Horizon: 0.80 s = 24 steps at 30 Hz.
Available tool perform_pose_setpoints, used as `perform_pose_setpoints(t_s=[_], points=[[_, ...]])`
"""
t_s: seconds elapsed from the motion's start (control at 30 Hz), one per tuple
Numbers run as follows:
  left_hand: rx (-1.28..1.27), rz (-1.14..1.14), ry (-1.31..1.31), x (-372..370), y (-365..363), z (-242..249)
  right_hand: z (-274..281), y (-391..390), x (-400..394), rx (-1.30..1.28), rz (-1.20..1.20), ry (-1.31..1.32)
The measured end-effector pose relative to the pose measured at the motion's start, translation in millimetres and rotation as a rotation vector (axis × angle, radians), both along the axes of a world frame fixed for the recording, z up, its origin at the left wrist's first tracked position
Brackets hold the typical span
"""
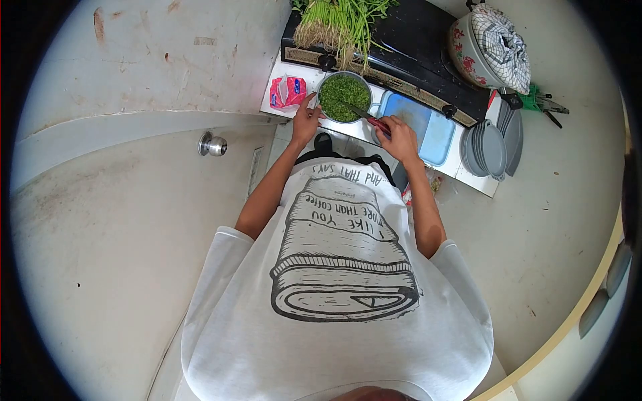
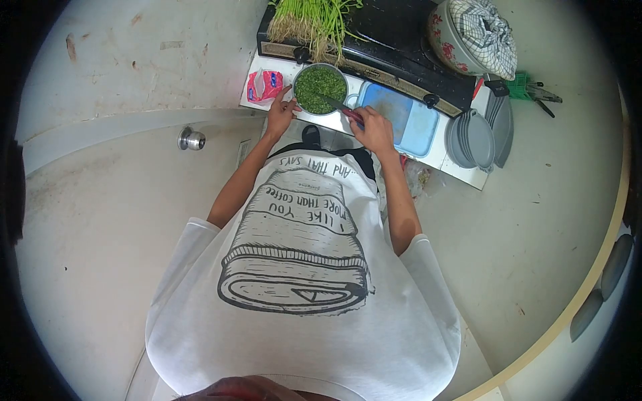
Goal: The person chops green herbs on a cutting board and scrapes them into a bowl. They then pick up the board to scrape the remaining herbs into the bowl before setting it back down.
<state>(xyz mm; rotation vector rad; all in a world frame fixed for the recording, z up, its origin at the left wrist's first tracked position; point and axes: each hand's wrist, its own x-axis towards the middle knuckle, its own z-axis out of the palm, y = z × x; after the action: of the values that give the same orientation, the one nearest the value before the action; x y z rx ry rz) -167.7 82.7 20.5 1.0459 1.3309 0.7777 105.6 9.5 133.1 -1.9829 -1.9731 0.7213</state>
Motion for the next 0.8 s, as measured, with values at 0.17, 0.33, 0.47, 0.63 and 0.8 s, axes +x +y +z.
perform_pose_setpoints(t_s=[0.17, 0.33, 0.47, 0.63, 0.8], points=[[0.011, -0.019, 0.041, -1, -1, 1, -3, -2, 1, 0.073, -0.043, 0.030], [0.262, -0.012, 0.354, 0, 2, 19, -7, -6, -1, 0.061, -0.012, 0.020], [0.442, -0.195, 0.352, 7, 0, 61, 2, -8, -6, 0.098, -0.032, -0.009], [0.542, -0.850, 0.442, 28, -5, 78, 12, -4, -13, 0.106, -0.025, 0.014], [0.560, -0.853, 0.556, 24, 7, 63, 33, -7, -8, 0.056, -0.065, 0.007]])
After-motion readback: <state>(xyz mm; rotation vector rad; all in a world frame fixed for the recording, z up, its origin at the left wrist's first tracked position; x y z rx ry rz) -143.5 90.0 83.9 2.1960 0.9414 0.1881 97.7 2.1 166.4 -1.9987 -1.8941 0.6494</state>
